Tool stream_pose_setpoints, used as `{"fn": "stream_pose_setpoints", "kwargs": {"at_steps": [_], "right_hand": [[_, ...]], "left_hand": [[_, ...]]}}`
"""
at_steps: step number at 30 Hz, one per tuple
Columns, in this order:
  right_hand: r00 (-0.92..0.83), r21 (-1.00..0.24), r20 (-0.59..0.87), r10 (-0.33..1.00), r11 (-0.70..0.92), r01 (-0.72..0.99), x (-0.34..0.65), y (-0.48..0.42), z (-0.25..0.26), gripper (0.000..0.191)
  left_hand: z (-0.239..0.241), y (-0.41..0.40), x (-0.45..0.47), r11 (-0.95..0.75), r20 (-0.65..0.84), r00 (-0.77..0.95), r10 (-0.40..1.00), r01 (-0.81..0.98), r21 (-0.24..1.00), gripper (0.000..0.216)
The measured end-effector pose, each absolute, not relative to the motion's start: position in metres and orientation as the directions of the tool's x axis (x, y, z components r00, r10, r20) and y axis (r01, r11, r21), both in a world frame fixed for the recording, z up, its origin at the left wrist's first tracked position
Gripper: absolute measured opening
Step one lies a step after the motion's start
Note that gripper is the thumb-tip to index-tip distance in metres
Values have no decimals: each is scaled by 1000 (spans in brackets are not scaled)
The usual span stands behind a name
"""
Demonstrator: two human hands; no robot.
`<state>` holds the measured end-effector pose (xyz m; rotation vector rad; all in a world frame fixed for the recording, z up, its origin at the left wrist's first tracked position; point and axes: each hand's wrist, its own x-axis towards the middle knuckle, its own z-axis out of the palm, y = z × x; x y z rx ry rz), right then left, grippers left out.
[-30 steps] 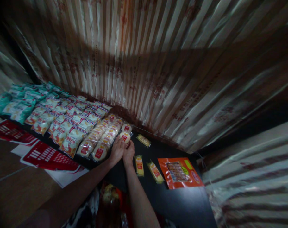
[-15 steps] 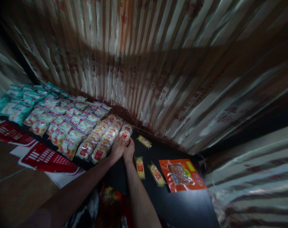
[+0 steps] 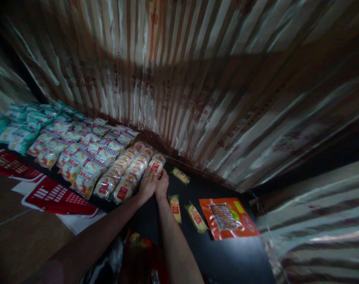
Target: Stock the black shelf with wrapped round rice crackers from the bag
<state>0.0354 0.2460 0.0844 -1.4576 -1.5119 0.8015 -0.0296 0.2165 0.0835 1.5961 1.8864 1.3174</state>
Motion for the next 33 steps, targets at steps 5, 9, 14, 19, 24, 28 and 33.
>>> {"fn": "stream_pose_setpoints", "kwargs": {"at_steps": [5, 9, 14, 19, 24, 28, 33], "right_hand": [[83, -862, 156, 984, 95, 498, 35, 247, 85, 58], [83, -859, 174, 981, 110, 501, 35, 245, 84, 57], [100, -848, 242, 965, 160, 505, 35, 246, 79, 53], [72, -846, 265, 962, 196, 496, 36, 249, 75, 46], [54, -846, 279, 959, 219, 486, 36, 252, 72, 42], [35, -829, 303, 952, 245, 504, 37, 254, 69, 38], [17, -822, 322, 947, 270, 502, 40, 255, 65, 37]], "left_hand": [[76, 220, -29, -49, 333, -317, 888, 654, 755, 40], [70, 224, -30, -118, 413, -248, 876, 721, 683, 39], [63, 226, -30, -162, 486, -225, 845, 757, 633, 37], [58, 230, -29, -144, 466, -263, 845, 727, 671, 36], [56, 235, -31, -178, 490, -218, 844, 748, 640, 37], [56, 236, -32, -185, 506, -217, 835, 756, 628, 39], [57, 236, -31, -164, 492, -251, 834, 738, 655, 41]]}}
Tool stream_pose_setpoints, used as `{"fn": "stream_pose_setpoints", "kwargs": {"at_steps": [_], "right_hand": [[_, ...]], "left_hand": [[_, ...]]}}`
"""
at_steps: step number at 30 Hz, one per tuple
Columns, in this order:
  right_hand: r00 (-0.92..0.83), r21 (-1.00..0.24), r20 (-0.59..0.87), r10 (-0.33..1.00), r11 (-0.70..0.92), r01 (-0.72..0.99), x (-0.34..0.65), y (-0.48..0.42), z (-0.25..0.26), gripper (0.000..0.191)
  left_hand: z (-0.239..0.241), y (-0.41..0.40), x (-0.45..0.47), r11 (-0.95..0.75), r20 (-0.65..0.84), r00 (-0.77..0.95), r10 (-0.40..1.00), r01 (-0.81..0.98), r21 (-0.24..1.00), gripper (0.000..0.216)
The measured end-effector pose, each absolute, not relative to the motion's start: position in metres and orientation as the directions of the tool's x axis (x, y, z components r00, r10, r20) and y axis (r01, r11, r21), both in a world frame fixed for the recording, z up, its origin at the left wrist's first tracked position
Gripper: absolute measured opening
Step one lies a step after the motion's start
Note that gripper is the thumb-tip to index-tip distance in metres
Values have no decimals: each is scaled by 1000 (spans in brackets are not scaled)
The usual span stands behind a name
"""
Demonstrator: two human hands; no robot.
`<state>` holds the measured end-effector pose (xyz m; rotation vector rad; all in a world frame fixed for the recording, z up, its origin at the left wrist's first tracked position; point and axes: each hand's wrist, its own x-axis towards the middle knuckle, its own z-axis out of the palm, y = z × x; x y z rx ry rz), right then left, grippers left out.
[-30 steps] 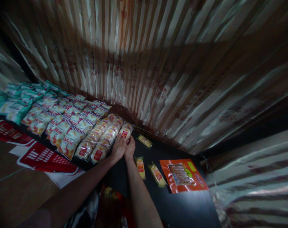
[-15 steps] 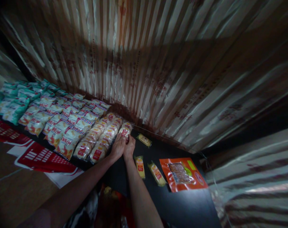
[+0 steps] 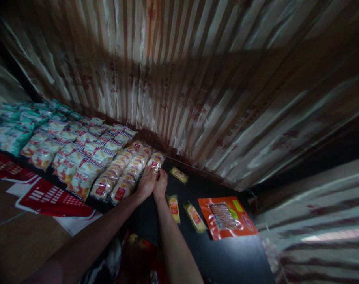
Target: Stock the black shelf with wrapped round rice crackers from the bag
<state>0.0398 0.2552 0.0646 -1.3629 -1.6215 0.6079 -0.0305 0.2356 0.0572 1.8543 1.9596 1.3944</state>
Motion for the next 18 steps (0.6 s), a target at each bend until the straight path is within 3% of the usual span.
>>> {"fn": "stream_pose_setpoints", "kwargs": {"at_steps": [18], "right_hand": [[44, -833, 321, 946, 260, 489, 42, 228, 72, 29]], "left_hand": [[87, 202, -28, -107, 364, -284, 887, 639, 761, 36]]}}
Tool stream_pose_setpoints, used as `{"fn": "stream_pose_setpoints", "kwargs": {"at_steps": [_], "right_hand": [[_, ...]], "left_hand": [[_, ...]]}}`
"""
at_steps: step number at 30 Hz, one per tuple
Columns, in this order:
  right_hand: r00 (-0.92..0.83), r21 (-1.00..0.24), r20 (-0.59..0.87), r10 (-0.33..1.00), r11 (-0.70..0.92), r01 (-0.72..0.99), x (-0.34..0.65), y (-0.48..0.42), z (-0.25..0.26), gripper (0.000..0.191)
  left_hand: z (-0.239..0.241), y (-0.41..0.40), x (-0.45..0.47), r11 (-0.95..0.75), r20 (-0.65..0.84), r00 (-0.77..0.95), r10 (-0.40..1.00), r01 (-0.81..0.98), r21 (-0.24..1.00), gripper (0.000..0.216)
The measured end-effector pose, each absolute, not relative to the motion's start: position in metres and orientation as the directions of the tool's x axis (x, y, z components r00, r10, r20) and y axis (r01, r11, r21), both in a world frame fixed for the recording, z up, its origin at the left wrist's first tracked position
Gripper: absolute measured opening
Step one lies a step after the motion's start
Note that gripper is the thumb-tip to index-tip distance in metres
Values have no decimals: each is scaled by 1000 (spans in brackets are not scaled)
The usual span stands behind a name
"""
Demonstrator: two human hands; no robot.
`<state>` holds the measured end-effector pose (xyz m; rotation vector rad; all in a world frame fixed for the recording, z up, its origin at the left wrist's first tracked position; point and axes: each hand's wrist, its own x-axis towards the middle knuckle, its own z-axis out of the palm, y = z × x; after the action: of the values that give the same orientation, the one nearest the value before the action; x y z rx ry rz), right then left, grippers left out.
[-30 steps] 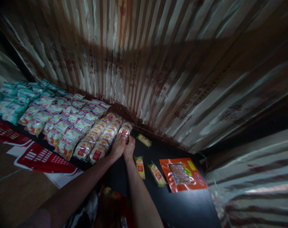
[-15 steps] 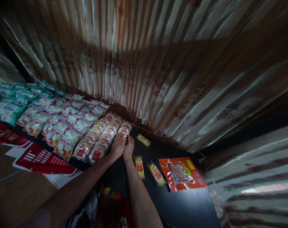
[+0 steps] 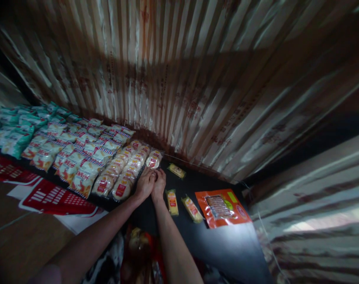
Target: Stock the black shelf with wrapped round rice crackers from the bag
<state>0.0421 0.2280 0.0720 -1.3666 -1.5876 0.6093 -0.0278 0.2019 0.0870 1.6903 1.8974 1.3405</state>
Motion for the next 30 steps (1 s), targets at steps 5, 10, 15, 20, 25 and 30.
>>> {"fn": "stream_pose_setpoints", "kwargs": {"at_steps": [5, 10, 15, 20, 25, 30], "right_hand": [[48, -846, 317, 947, 260, 466, 44, 200, 77, 27], [0, -847, 314, 950, 280, 452, 50, 173, 80, 26], [-17, -846, 296, 955, 271, 459, 55, 151, 83, 28], [-29, -841, 274, 961, 254, 478, 59, 126, 88, 27], [-26, -843, 236, 971, 218, 492, 64, 97, 88, 27], [-52, -831, 246, 968, 239, 503, 73, 65, 80, 26]], "left_hand": [[92, 176, -25, -103, 351, -280, 894, 633, 767, 34], [95, 147, -22, -82, 309, -274, 911, 614, 785, 34], [93, 125, -17, -64, 291, -287, 913, 602, 796, 32], [88, 104, -14, -65, 285, -286, 915, 594, 802, 30], [79, 78, -14, -77, 295, -281, 913, 591, 803, 25], [72, 47, -12, -100, 324, -278, 904, 601, 793, 18]]}}
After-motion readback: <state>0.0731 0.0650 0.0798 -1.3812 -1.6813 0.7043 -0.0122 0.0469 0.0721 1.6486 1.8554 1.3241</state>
